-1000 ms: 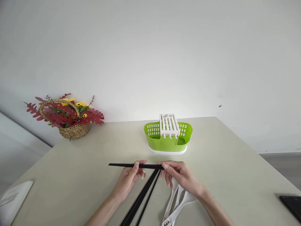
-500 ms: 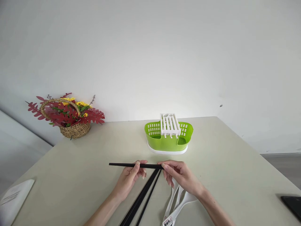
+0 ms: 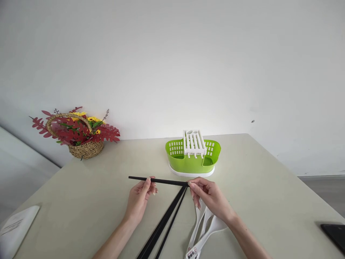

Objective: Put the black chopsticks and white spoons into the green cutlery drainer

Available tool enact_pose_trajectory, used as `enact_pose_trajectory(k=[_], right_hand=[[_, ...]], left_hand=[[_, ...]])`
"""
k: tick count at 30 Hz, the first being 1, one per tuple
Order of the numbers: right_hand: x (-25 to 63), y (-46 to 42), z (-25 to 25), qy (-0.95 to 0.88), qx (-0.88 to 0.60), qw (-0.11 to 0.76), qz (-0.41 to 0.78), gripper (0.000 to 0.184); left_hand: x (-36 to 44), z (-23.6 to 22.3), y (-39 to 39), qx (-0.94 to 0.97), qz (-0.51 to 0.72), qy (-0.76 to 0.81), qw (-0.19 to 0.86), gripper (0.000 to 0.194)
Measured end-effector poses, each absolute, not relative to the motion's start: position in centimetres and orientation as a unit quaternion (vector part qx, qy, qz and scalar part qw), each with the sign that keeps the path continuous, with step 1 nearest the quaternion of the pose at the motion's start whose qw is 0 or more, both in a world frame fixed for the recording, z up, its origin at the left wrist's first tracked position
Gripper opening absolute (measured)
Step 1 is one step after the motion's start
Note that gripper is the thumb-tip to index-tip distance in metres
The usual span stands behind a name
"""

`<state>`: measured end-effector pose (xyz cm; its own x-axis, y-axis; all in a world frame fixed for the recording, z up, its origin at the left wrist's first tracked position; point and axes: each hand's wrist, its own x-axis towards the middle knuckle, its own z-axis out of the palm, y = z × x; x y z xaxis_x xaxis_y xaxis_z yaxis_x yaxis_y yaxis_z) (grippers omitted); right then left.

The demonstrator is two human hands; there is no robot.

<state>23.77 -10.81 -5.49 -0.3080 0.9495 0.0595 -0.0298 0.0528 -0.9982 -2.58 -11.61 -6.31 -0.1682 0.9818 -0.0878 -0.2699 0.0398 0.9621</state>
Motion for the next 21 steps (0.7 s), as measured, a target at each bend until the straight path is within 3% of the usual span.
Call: enact_pose_trajectory(k=[14, 21], right_hand=[[24.6, -10.1, -5.4, -0.558, -0.363, 0.464, 0.584, 0.039], [28.7, -8.2, -7.4, -0.485, -0.335, 0.562, 0.581, 0.032]], left_hand=[[-4.3, -3.9, -10.1, 0.349, 0.657, 0.464, 0.481, 0.039], [-6.8, 1.2, -7.6, 0.356, 0.741, 0.426, 0.376, 0.039]])
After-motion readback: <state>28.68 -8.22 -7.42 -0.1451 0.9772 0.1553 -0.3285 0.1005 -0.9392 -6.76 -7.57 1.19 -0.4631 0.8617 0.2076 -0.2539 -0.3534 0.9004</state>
